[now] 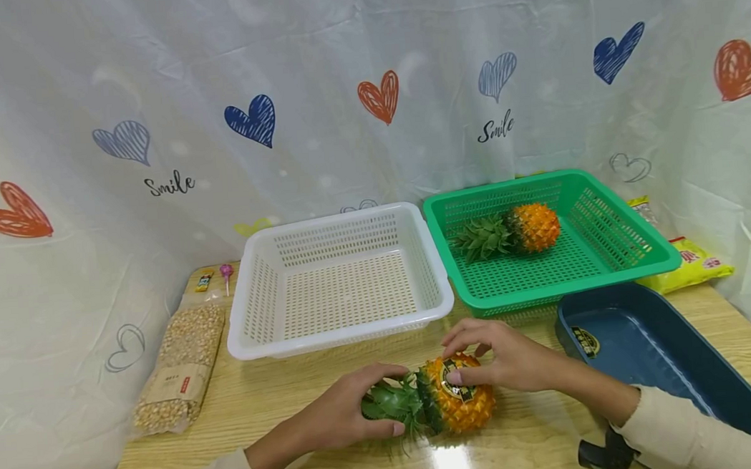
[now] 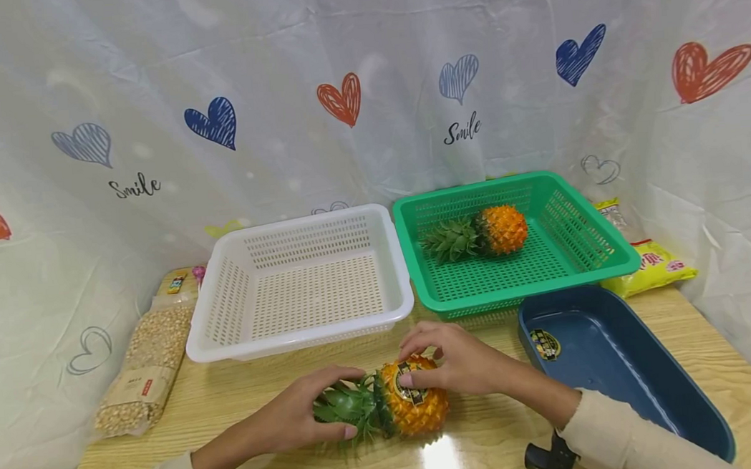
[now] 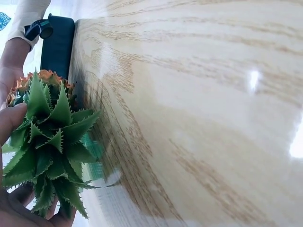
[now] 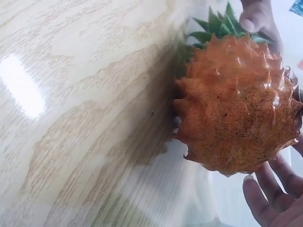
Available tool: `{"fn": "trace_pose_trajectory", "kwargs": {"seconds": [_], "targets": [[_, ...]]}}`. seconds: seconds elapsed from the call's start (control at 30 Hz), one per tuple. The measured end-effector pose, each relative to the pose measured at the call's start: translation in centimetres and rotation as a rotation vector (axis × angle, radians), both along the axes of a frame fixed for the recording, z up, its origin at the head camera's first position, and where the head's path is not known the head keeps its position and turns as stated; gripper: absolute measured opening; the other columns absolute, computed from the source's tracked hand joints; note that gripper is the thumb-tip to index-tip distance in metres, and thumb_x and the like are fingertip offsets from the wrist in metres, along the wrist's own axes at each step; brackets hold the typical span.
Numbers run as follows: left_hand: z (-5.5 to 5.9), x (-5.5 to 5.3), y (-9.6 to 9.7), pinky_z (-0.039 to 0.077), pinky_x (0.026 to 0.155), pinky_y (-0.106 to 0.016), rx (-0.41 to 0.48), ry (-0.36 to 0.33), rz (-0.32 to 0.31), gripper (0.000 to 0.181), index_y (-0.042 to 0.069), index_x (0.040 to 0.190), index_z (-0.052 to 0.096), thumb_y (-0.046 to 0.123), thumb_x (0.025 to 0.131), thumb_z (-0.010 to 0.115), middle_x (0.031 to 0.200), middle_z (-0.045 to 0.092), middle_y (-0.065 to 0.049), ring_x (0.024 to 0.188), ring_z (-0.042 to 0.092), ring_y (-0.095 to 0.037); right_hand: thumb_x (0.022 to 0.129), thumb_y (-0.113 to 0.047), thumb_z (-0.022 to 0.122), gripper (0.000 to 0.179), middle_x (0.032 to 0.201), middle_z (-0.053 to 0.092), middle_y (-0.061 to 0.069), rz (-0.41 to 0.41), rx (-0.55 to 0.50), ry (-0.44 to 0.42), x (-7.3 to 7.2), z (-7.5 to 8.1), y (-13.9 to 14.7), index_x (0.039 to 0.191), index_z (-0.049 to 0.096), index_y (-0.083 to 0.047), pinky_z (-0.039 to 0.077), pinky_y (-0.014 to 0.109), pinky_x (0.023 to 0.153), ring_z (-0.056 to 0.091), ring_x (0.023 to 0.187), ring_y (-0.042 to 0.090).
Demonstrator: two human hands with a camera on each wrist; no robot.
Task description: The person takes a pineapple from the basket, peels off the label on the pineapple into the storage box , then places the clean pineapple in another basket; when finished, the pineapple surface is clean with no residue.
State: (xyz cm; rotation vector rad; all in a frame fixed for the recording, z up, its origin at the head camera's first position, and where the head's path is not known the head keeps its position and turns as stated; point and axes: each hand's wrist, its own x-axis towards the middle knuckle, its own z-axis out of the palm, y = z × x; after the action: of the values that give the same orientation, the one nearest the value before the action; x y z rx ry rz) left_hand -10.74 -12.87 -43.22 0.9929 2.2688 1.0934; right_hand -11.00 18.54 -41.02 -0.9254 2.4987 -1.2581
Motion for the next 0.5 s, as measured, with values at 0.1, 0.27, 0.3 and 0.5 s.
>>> {"fn": "trace_pose_trajectory", "kwargs": {"seconds": [0.1,0.27,0.3,0.5], "targets": [[0.03,0.04,-0.02,0.053,0.086,-0.026,0.003,-0.004,-0.001,0.067,0.023,0.148,0.047,0.048,0.091,0.072,0.143,0.054,0.002,0.112,0.059,-0.007,0.094,-0.031,0.073,0.021,0.125,0.065,0.006,-0.002,-0.001,0.006,0.05,0.05,-0.05,0.114,0.072,-0.024,0.053,0.033,0.082,0.062,0.111,0.018],[0.10,0.07,-0.01,0.053,0.085,-0.025,0.008,-0.014,0.000,0.069,0.019,0.149,0.046,0.047,0.091,0.072,0.144,0.054,0.001,0.110,0.061,-0.007,0.093,-0.031,0.074,0.018,0.125,0.065,0.007,-0.003,-0.003,0.016,0.09,0.24,-0.15,0.109,0.071,-0.024,0.052,0.033,0.081,0.062,0.106,0.016],[0.12,0.07,0.00,0.053,0.085,-0.025,0.006,-0.011,0.002,0.069,0.019,0.149,0.046,0.047,0.091,0.072,0.144,0.054,0.001,0.110,0.060,-0.007,0.093,-0.031,0.074,0.018,0.125,0.065,0.007,-0.004,-0.004,0.014,0.09,0.28,-0.17,0.108,0.071,-0.024,0.052,0.032,0.081,0.062,0.106,0.015],[0.14,0.07,0.08,0.053,0.084,-0.024,0.002,-0.011,0.014,0.070,0.018,0.149,0.046,0.046,0.091,0.073,0.143,0.055,0.000,0.109,0.060,-0.007,0.093,-0.033,0.074,0.020,0.123,0.066,0.005,-0.015,-0.009,-0.012,0.09,0.47,-0.33,0.108,0.070,-0.022,0.054,0.032,0.081,0.062,0.107,0.015]]}}
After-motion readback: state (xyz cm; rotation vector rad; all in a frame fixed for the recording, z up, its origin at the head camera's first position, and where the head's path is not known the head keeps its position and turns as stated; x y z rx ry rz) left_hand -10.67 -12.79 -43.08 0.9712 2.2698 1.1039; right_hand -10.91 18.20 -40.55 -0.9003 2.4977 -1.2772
